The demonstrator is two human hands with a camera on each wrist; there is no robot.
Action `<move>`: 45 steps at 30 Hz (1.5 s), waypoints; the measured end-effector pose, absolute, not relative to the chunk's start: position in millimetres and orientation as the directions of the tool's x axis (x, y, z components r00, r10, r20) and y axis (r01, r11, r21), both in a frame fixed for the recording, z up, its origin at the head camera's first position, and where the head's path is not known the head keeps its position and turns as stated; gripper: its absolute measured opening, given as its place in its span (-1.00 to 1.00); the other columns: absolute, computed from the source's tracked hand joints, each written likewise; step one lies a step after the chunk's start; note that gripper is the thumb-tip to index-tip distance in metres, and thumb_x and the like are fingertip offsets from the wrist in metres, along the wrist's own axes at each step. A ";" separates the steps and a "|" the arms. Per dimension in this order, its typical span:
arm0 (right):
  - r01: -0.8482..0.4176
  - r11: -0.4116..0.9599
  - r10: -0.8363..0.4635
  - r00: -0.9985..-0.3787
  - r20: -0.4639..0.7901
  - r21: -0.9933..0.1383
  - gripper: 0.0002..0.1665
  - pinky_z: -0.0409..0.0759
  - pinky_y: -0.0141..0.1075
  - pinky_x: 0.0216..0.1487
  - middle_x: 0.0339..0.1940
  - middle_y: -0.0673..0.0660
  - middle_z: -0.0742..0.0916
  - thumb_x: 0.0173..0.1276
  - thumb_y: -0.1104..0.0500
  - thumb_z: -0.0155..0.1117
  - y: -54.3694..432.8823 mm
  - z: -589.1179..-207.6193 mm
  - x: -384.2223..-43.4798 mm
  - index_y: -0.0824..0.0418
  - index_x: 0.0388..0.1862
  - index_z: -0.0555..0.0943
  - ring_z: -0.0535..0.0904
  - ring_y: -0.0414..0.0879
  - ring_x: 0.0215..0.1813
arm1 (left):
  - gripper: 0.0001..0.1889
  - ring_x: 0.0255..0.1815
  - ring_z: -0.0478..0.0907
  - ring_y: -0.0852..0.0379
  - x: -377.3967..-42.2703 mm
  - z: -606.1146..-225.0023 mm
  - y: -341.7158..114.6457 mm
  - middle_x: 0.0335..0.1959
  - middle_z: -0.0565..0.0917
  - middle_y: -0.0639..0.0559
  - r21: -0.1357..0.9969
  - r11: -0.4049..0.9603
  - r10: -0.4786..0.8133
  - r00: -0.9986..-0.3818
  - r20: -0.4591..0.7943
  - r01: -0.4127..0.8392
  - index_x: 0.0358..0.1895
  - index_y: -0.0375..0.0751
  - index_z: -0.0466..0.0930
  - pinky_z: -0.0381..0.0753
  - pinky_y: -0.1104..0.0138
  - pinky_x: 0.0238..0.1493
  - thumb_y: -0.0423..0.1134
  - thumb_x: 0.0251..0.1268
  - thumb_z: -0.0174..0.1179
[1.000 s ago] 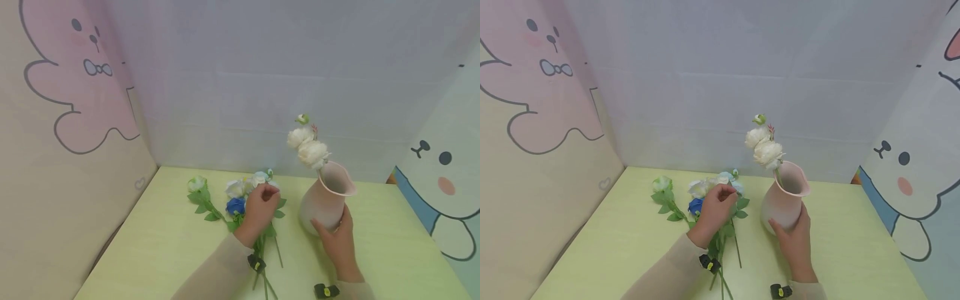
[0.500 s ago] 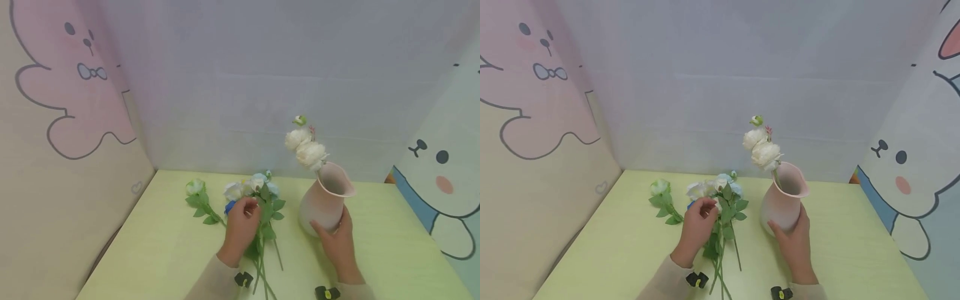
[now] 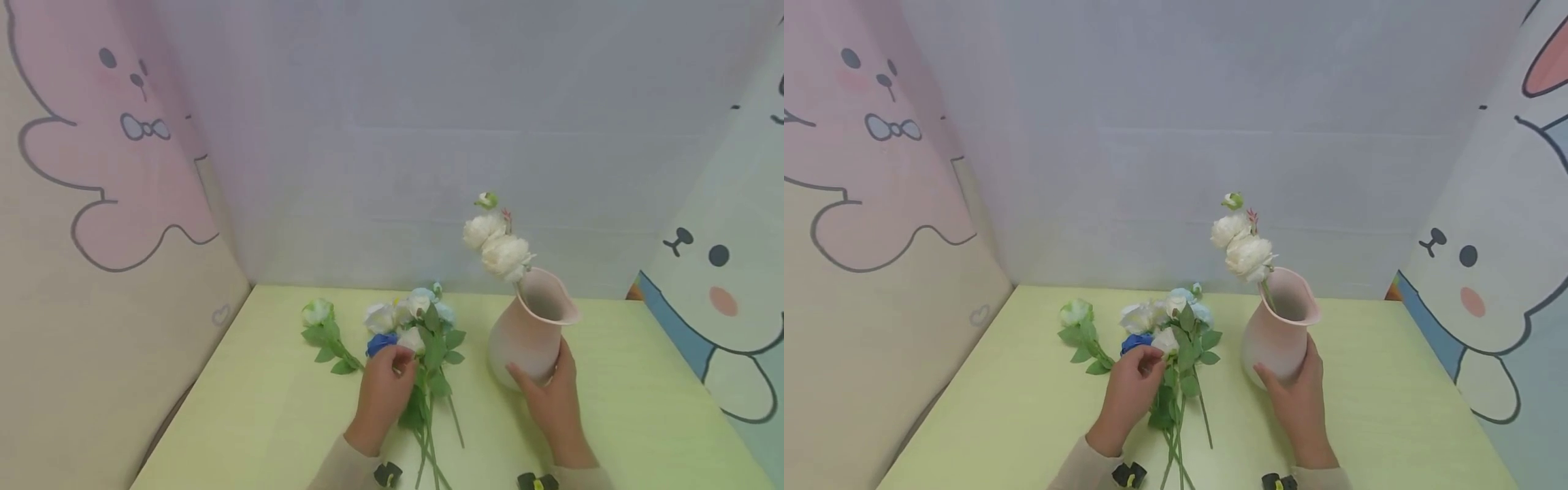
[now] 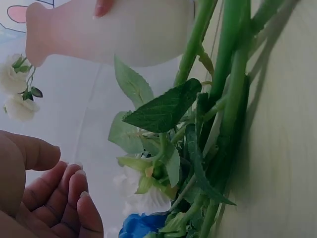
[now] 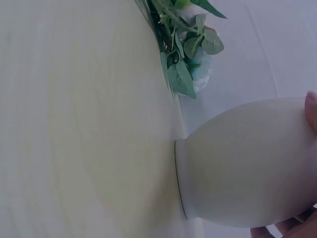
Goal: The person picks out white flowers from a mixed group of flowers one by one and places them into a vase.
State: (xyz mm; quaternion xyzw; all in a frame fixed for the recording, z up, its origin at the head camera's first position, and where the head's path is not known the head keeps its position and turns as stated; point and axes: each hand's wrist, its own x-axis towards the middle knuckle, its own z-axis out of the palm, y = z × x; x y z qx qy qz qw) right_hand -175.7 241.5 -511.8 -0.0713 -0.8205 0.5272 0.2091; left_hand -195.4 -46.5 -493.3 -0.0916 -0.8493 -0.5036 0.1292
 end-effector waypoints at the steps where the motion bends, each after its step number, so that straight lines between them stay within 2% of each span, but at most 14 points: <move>1: -0.103 0.436 0.336 -0.903 0.268 -0.894 0.31 0.20 0.34 0.44 0.54 0.40 0.26 0.25 0.09 0.59 241.9 -512.2 -175.7 0.18 0.71 -0.10 0.23 0.31 0.48 | -0.88 -0.27 0.59 0.22 -195.7 -494.8 -47.2 -0.28 0.66 0.16 0.828 0.486 0.029 -0.952 0.304 0.279 -0.10 -0.22 0.71 0.65 0.34 -0.28 -0.29 0.39 0.31; 8: -0.108 0.437 0.328 -0.906 0.269 -0.893 0.32 0.21 0.34 0.43 0.54 0.40 0.27 0.24 0.10 0.60 242.6 -512.0 -174.6 0.17 0.71 -0.11 0.24 0.32 0.48 | -0.90 -0.26 0.59 0.20 -196.0 -500.4 -52.9 -0.29 0.67 0.17 0.796 0.564 0.040 -0.970 0.241 0.221 -0.15 -0.12 0.74 0.64 0.27 -0.21 -0.24 0.34 0.33; 16: -0.106 0.434 0.334 -0.903 0.269 -0.894 0.31 0.22 0.31 0.43 0.53 0.38 0.27 0.24 0.10 0.60 241.8 -512.4 -175.1 0.15 0.71 -0.10 0.23 0.28 0.48 | -0.81 -0.29 0.58 0.21 -194.5 -508.6 -45.3 -0.31 0.67 0.18 0.749 0.630 0.089 -0.977 0.192 0.205 -0.05 -0.19 0.76 0.63 0.29 -0.26 -0.27 0.34 0.27; 23: -0.099 0.429 0.336 -0.905 0.261 -0.898 0.31 0.21 0.31 0.44 0.53 0.39 0.27 0.25 0.09 0.59 240.7 -510.6 -174.4 0.16 0.71 -0.10 0.23 0.28 0.48 | -0.81 -0.29 0.63 0.11 -187.5 -515.0 -35.1 -0.29 0.70 0.05 0.661 0.717 0.137 -0.975 0.176 0.220 -0.08 -0.26 0.74 0.64 0.24 -0.30 -0.32 0.28 0.28; 27: -0.106 0.429 0.337 -0.902 0.268 -0.897 0.30 0.22 0.31 0.43 0.53 0.39 0.28 0.24 0.10 0.60 240.7 -510.7 -173.7 0.16 0.71 -0.09 0.23 0.27 0.48 | -0.80 -0.33 0.61 0.13 -185.4 -517.5 -32.2 -0.34 0.68 0.08 0.651 0.724 0.158 -0.973 0.168 0.230 -0.09 -0.26 0.73 0.63 0.25 -0.33 -0.33 0.25 0.33; 32: -0.112 0.428 0.334 -0.903 0.272 -0.897 0.30 0.21 0.32 0.44 0.53 0.39 0.27 0.24 0.10 0.59 241.2 -511.1 -173.9 0.15 0.71 -0.09 0.24 0.29 0.47 | -0.78 -0.32 0.62 0.15 -184.2 -517.2 -31.8 -0.33 0.68 0.08 0.743 0.644 0.154 -0.982 0.108 0.183 -0.05 -0.29 0.69 0.65 0.29 -0.32 -0.34 0.26 0.34; 39: -0.113 0.429 0.327 -0.906 0.271 -0.896 0.30 0.20 0.33 0.44 0.53 0.39 0.27 0.25 0.09 0.59 241.3 -511.7 -174.4 0.15 0.72 -0.10 0.24 0.30 0.48 | -0.70 -0.41 0.57 0.19 -187.6 -521.1 -34.9 -0.35 0.66 0.09 0.873 0.486 0.103 -0.994 -0.019 0.034 0.02 -0.28 0.61 0.63 0.31 -0.43 -0.34 0.24 0.36; 45: -0.115 0.427 0.334 -0.902 0.274 -0.897 0.30 0.21 0.32 0.44 0.52 0.37 0.28 0.25 0.09 0.59 241.5 -512.7 -174.9 0.14 0.71 -0.08 0.25 0.28 0.47 | -0.57 -0.33 0.63 0.11 -194.7 -523.2 -39.7 -0.30 0.70 0.02 0.927 0.372 0.111 -0.990 -0.091 -0.044 0.11 -0.37 0.59 0.70 0.24 -0.31 -0.31 0.18 0.43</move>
